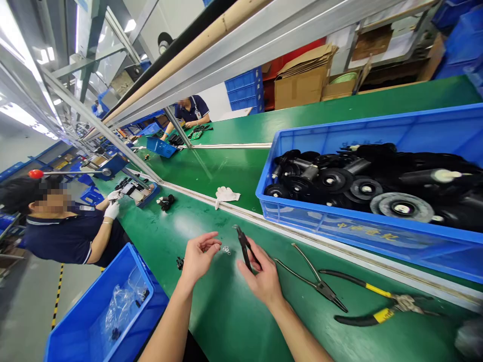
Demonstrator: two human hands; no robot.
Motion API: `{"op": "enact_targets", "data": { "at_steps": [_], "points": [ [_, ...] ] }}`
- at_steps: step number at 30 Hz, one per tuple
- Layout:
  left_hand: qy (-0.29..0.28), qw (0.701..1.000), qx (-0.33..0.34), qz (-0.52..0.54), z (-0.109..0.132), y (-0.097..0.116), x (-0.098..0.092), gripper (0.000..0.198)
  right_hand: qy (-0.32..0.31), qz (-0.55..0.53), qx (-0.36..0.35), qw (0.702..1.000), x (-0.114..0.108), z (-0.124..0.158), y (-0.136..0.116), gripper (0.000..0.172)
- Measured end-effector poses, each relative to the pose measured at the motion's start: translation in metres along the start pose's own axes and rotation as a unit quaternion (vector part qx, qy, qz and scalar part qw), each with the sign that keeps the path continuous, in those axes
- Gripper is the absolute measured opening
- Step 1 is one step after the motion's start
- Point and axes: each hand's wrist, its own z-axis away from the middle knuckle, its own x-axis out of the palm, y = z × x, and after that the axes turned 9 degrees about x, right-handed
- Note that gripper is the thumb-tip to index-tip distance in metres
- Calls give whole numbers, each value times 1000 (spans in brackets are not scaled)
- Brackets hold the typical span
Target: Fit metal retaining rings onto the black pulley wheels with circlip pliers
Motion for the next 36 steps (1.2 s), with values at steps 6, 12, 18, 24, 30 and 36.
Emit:
{"op": "enact_targets", "data": {
  "at_steps": [6, 12, 18, 24, 30, 36],
  "points": [
    [40, 998, -9, 51, 12, 38, -41, 60, -37, 208, -235, 949, 2, 5, 7, 66],
    [31, 996, -43, 75, 17, 36, -49, 80, -55, 236, -251, 937, 3, 5, 9, 69],
    [9, 993, -64, 94, 17, 36, -51, 88, -86, 225, -243, 939, 3, 6, 8, 71],
    [3, 994, -59, 88, 16, 40, -55, 88, -95, 216, -233, 943, 4, 7, 8, 70],
    [-8, 995, -64, 76, 16, 41, -57, 87, -88, 208, -235, 945, 4, 7, 7, 71],
    [-20, 995, -63, 72, 16, 41, -57, 87, -96, 216, -241, 941, 4, 7, 4, 72]
  ]
}}
